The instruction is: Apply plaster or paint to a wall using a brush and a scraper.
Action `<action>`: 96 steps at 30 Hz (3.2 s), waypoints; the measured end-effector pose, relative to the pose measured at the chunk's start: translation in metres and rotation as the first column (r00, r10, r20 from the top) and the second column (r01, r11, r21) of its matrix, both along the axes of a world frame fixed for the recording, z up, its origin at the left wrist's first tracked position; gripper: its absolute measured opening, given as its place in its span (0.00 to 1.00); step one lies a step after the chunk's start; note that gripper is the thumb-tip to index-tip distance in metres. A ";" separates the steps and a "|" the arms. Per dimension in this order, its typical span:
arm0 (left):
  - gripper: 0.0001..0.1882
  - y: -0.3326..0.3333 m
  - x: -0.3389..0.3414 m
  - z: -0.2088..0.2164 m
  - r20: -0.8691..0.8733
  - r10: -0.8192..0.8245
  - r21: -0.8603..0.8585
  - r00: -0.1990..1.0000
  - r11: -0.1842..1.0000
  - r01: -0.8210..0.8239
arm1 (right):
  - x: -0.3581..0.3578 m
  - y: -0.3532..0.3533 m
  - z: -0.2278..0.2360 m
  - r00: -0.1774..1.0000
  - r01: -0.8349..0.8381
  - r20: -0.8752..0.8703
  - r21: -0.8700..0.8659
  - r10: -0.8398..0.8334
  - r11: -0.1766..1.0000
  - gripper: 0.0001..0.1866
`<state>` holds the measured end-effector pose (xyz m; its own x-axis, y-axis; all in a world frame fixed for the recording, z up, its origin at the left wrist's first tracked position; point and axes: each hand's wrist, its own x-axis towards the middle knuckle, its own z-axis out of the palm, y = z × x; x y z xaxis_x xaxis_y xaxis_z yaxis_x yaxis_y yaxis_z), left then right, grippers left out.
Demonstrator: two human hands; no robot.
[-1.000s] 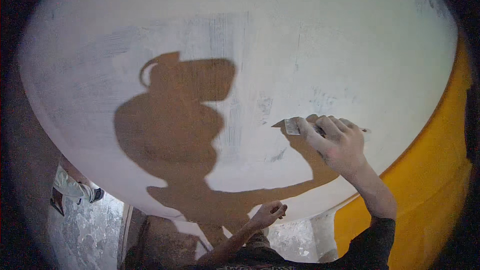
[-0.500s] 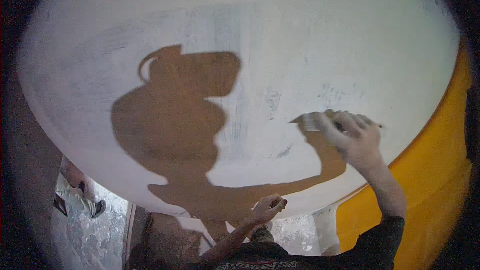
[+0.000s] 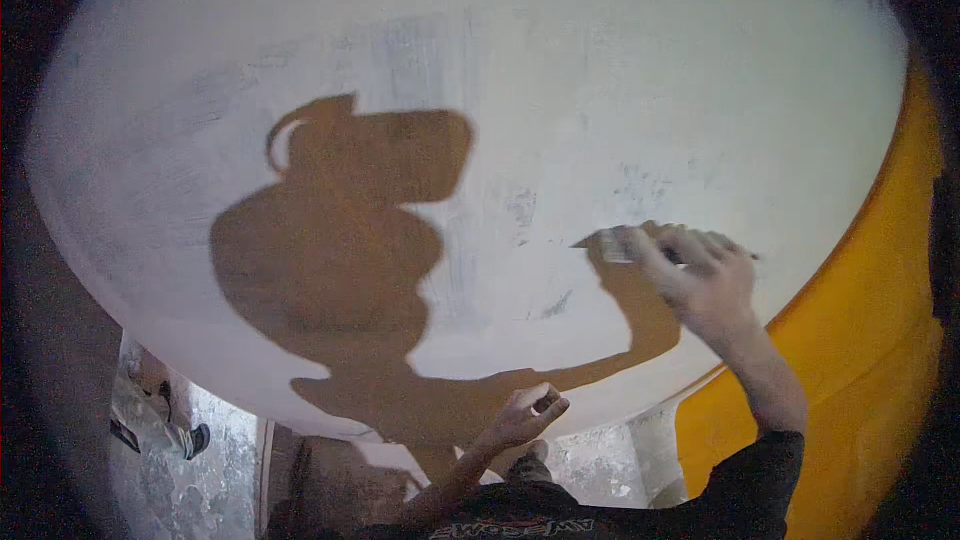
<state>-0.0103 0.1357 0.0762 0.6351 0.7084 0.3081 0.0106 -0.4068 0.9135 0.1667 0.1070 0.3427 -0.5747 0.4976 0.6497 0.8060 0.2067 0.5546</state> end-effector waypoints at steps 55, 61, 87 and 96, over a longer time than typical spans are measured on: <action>0.20 -0.009 0.012 -0.011 -0.032 -0.097 -0.185 0.995 0.979 0.089 | 0.025 0.019 -0.015 0.984 -0.048 -0.177 -0.106 0.029 0.993 0.21; 0.19 -0.009 0.016 -0.018 0.009 -0.043 -0.239 0.999 0.970 0.044 | 0.036 0.022 -0.046 0.795 -0.195 -0.602 -0.136 0.075 0.971 0.14; 0.19 -0.005 0.017 -0.027 0.003 -0.121 -0.262 0.993 0.958 0.118 | 0.026 0.023 -0.058 0.701 -0.252 -0.713 -0.220 0.021 0.943 0.23; 0.22 -0.009 0.015 -0.010 -0.110 -0.110 -0.330 0.988 0.941 0.068 | 0.009 0.015 -0.047 0.664 -0.266 -0.747 -0.232 0.004 0.935 0.19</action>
<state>0.0048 0.1268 0.0659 0.7185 0.6953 -0.0153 0.1110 -0.0929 0.9895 0.1753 0.1217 0.2955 -0.0607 0.6931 0.7183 0.8678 0.3923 -0.3051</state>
